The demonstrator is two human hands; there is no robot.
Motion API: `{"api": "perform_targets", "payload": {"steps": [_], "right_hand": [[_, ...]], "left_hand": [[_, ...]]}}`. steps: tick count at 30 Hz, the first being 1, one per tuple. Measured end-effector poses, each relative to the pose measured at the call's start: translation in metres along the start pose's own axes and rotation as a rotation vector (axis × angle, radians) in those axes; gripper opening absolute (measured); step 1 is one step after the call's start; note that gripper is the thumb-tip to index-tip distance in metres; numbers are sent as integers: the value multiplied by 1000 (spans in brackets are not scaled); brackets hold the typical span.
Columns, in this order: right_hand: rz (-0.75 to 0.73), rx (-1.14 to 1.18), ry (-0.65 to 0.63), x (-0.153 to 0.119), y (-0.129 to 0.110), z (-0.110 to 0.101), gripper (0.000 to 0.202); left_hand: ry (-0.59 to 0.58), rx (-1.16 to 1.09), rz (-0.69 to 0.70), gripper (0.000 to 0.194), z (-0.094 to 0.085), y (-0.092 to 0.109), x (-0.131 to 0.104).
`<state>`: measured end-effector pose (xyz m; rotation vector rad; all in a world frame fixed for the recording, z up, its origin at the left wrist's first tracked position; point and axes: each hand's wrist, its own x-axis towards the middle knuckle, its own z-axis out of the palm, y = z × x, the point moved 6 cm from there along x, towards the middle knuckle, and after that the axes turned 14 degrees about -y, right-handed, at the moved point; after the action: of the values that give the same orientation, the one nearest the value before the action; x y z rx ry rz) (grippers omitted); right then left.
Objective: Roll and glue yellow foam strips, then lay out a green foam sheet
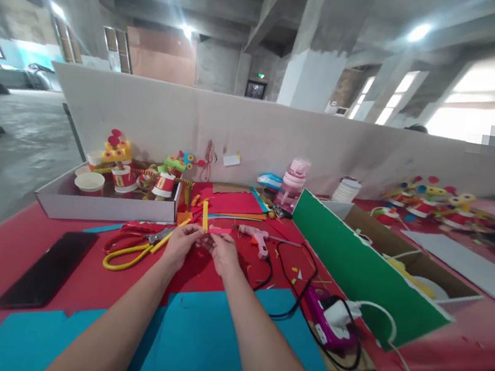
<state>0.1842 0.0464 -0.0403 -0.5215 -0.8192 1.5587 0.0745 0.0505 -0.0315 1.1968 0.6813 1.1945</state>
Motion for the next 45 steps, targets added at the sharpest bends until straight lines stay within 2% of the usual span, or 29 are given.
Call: {"api": "perform_targets", "payload": {"steps": [11,18,23,30,36,41,45], "right_hand": [[23,18,27,-1,0,-1,25],[-1,-51,-79,-3,-4,5,29],[-7,-129,-53,-3,-5,4,30],[-122,-271,48,0,-8,-5,27],[-237,-390,131,-4,-18,-7,22],[-204,-367,56,-2,-15,0,24],[-87,-240,-6,2,-9,0,34]], "left_hand": [[3,22,12,27,1,1,-1],[21,54,34,27,2,6,-1],[106,124,51,28,-3,7,-3],[80,112,45,29,2,8,-3],[40,53,45,40,11,10,-5],[88,2,65,33,5,6,-5],[104,10,79,34,-2,3,-3]]}}
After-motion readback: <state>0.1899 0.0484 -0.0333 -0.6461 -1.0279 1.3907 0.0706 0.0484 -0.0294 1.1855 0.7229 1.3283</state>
